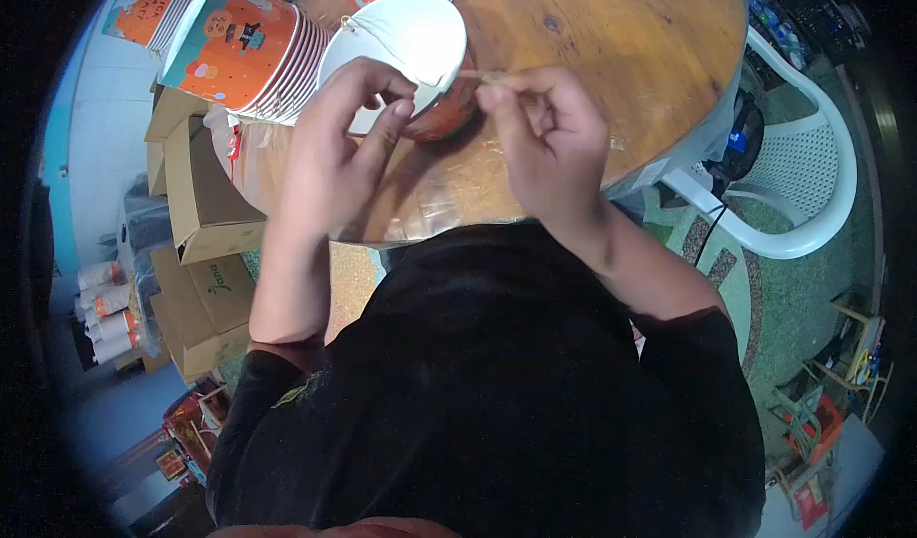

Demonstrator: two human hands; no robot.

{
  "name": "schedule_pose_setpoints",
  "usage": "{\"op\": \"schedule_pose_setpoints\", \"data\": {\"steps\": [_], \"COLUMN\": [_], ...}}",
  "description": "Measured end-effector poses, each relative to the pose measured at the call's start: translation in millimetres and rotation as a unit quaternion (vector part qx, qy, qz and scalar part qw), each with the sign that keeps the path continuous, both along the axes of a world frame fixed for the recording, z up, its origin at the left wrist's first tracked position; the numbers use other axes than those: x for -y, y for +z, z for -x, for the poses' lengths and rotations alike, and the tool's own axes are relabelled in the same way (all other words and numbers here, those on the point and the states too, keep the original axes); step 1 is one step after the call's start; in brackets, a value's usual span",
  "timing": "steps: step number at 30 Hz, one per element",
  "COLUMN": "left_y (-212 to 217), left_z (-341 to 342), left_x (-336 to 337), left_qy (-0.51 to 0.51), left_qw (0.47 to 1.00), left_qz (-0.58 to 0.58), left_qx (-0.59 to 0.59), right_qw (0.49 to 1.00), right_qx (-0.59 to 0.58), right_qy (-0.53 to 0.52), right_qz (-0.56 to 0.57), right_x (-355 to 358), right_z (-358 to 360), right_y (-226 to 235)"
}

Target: Attaching thin elastic strings to the rim of paper containers in a manufacturing setting.

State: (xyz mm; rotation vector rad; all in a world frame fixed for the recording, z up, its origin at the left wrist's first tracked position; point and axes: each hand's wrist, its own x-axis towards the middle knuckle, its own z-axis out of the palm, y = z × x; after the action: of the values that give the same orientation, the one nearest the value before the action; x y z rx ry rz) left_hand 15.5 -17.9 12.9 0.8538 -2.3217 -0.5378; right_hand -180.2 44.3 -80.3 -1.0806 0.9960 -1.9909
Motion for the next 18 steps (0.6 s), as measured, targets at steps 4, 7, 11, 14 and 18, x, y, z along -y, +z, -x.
{"op": "schedule_pose_setpoints", "data": {"steps": [4,7,11,14,18], "left_y": [4.9,5.9,2.7,6.1,2.6], "left_z": [-4.3,-1.3,-0.6,0.4,-2.3], "left_x": [29.2,34.0,32.7,33.7,37.3], "left_qy": [-0.030,-0.025,-0.026,-0.034,-0.052], "left_qw": [0.986,0.962,0.958,0.957,0.959], "left_qz": [-0.144,-0.242,-0.263,-0.253,-0.252], "left_qx": [0.082,0.121,0.112,0.135,0.115], "right_qw": [0.921,0.951,0.951,0.953,0.956], "right_qx": [-0.358,-0.299,-0.302,-0.295,-0.286], "right_qy": [-0.128,-0.072,-0.069,-0.071,-0.062], "right_qz": [0.085,0.031,0.007,-0.005,-0.009], "right_x": [4.8,-1.4,-1.3,0.0,1.5], "right_z": [16.3,0.1,-7.8,-9.8,-12.3], "right_y": [-8.5,-16.1,-14.3,-14.9,-18.9]}}
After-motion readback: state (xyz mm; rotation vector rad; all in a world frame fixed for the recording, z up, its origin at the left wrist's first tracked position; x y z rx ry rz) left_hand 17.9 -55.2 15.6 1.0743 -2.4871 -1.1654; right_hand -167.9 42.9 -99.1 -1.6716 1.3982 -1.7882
